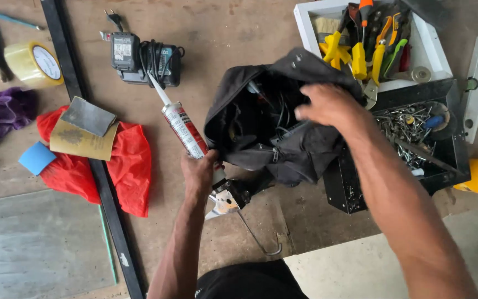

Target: Prepare glass panes by sanding edges, cleaning with a cloth, and loading a caulking gun with sealant.

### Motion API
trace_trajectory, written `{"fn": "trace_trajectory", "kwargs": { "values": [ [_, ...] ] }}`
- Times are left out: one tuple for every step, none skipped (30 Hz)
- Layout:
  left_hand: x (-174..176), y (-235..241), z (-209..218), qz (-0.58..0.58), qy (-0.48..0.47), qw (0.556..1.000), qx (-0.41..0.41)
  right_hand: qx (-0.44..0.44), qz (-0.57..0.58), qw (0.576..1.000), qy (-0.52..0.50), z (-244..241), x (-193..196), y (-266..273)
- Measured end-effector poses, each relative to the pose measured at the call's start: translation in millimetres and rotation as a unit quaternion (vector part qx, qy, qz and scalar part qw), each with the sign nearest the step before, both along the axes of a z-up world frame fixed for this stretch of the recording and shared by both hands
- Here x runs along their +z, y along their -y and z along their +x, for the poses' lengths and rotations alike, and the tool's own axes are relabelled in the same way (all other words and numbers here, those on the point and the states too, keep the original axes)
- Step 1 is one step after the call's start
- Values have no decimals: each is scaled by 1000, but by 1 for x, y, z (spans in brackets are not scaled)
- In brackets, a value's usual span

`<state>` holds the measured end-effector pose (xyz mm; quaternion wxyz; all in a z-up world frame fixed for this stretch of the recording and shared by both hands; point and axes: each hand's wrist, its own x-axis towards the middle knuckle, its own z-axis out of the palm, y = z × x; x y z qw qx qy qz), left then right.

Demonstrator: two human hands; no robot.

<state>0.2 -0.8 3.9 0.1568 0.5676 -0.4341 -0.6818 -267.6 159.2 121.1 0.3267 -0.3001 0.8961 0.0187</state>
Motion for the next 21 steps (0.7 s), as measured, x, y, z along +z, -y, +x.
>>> {"fn": "trace_trajectory", "kwargs": {
  "values": [
    [6, -1, 1, 5, 4, 1000, -7, 3, 120, 993, 6, 5, 3, -14],
    [11, -2, 0, 8, 6, 1000, -6, 4, 123, 992, 8, 11, 2, -17],
    [16, -4, -1, 14, -9, 1000, -3, 27, 147, 989, 3, 16, 2, -21],
    [20, -7, -2, 21, -24, 999, -5, 46, 172, 984, -2, 23, 1, -28],
    [25, -10, 0, 26, -22, 999, -9, 43, 177, 983, 0, 29, 7, -29],
    [31, -11, 1, 23, -11, 999, -24, 38, 178, 983, 18, 33, 12, -28],
    [38, -11, 2, 20, 0, 999, -38, 34, 179, 983, 35, 37, 19, -27],
    [38, -11, 0, 20, -2, 999, -42, 31, 179, 983, 34, 27, 8, -33],
    [38, -10, -1, 19, 0, 999, -47, 29, 163, 985, 53, 18, -3, -40],
    [38, -10, -1, 17, 2, 999, -50, 29, 147, 986, 72, 9, -14, -46],
    [40, -8, -1, 17, 2, 999, -52, 27, 146, 986, 71, 6, -2, -38],
    [43, -7, -1, 13, 2, 998, -53, -23, 108, 989, 99, 3, 10, -30],
    [45, -6, -1, 9, 2, 998, -55, -72, 69, 987, 126, 0, 22, -22],
    [40, -8, -2, 7, 2, 998, -54, -71, 67, 987, 126, -6, 16, -14],
    [36, -10, -2, 15, -9, 998, -53, -91, 31, 986, 135, -12, 11, -6],
    [33, -11, -3, 21, -20, 998, -53, -111, -8, 983, 144, -17, 6, 2],
    [17, -17, -2, 16, -19, 998, -53, -111, -13, 983, 145, -28, -47, -17],
    [3, -17, 0, 16, -17, 997, -67, -75, 0, 989, 124, -42, -96, -20],
    [-11, -16, 2, 15, -15, 997, -80, -39, 12, 994, 103, -57, -140, -9],
    [-15, -19, 1, 2, -11, 998, -63, -21, 1, 994, 106, -62, -185, -42],
    [-19, -21, 0, 8, -14, 998, -68, 113, -55, 990, -69, -69, -227, -56]
  ]
}}
